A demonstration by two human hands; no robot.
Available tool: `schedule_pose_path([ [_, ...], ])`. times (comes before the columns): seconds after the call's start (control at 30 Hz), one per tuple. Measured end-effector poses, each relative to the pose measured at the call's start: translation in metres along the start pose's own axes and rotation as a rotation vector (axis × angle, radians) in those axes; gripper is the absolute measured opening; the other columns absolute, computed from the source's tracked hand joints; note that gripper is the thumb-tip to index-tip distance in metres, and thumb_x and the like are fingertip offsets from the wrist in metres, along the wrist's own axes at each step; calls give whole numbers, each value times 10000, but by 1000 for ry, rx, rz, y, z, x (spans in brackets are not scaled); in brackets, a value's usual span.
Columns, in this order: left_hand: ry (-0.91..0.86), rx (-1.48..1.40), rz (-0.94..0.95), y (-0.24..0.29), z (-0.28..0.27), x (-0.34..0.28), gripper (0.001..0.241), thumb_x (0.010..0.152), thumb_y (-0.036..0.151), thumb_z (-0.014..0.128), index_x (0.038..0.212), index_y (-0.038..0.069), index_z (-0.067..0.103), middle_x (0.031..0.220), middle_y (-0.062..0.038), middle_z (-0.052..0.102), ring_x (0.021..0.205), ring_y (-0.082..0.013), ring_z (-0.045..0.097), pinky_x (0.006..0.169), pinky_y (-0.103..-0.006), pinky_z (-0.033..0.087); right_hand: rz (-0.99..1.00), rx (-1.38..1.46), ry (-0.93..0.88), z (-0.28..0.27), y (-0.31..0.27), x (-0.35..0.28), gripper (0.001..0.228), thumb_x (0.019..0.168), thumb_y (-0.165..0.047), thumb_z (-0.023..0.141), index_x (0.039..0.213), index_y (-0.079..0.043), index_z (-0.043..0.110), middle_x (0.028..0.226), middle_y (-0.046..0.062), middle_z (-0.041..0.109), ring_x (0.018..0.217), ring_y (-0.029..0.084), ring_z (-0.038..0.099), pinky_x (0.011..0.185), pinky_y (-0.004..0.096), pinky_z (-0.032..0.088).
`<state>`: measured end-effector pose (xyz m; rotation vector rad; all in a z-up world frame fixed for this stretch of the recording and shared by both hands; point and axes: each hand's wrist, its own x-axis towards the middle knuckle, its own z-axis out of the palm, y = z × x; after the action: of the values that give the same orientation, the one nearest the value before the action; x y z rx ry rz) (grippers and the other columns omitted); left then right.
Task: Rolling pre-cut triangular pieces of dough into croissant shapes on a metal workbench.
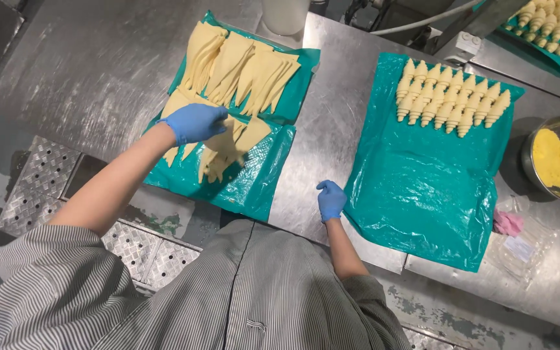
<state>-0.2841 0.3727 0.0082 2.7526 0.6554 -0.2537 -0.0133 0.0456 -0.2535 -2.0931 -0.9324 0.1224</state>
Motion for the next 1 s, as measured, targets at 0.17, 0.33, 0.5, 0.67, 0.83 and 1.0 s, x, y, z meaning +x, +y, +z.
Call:
schedule_pose_path([
  [0.17, 274, -535, 29, 93, -25, 29, 266, 976, 271, 694, 1027, 34, 585, 785, -127, 601, 712, -267, 581, 674, -405, 483, 228, 324, -251, 56, 59, 6, 258, 858, -6, 560, 888, -110, 794, 869, 85, 763, 727, 194, 688, 664, 326, 545],
  [0.33, 474, -1359, 104, 174, 65, 82, 199, 977, 194, 678, 1090, 52, 597, 863, 50, 556, 753, -29, 495, 669, -235, 454, 695, 1412, -781, -65, -99, 40, 567, 1015, -433, 479, 1326, 24, 604, 1197, 176, 727, 1027, 254, 726, 894, 348, 560],
  [0.5, 343, -1602, -217, 222, 185, 74, 281, 955, 186, 699, 1133, -10, 606, 894, -19, 660, 792, -99, 650, 712, -251, 550, 453, 1529, -476, -85, -76, 36, 548, 1015, -281, 592, 1426, 70, 506, 1382, 205, 627, 1269, 281, 638, 1118, 387, 487],
  [0.67, -180, -2042, -201, 229, 201, 38, 412, 886, 151, 685, 1249, -14, 582, 1084, -82, 731, 1005, -199, 698, 890, -355, 574, 398, 1216, -543, -119, -65, 7, 508, 1004, -252, 646, 1384, 78, 574, 1313, 164, 683, 1183, 231, 672, 1056, 359, 517],
  [0.83, -353, -1328, 549, 195, 229, 47, 422, 948, 69, 732, 1345, -29, 630, 1271, -174, 738, 1182, -296, 689, 1053, -411, 542, 381, 1011, -707, -128, -58, -6, 495, 983, -274, 692, 1329, 77, 650, 1203, 108, 735, 1075, 155, 691, 970, 310, 539],
  [1.0, -864, -1960, 463, 191, 220, 91, 872, 854, 295, 797, 1550, 12, 352, 1415, -185, 578, 1268, -328, 621, 1082, -516, 513, 358, 978, -603, -135, -73, 17, 476, 953, -250, 695, 1286, 88, 657, 1128, 119, 756, 986, 178, 727, 864, 320, 579],
])
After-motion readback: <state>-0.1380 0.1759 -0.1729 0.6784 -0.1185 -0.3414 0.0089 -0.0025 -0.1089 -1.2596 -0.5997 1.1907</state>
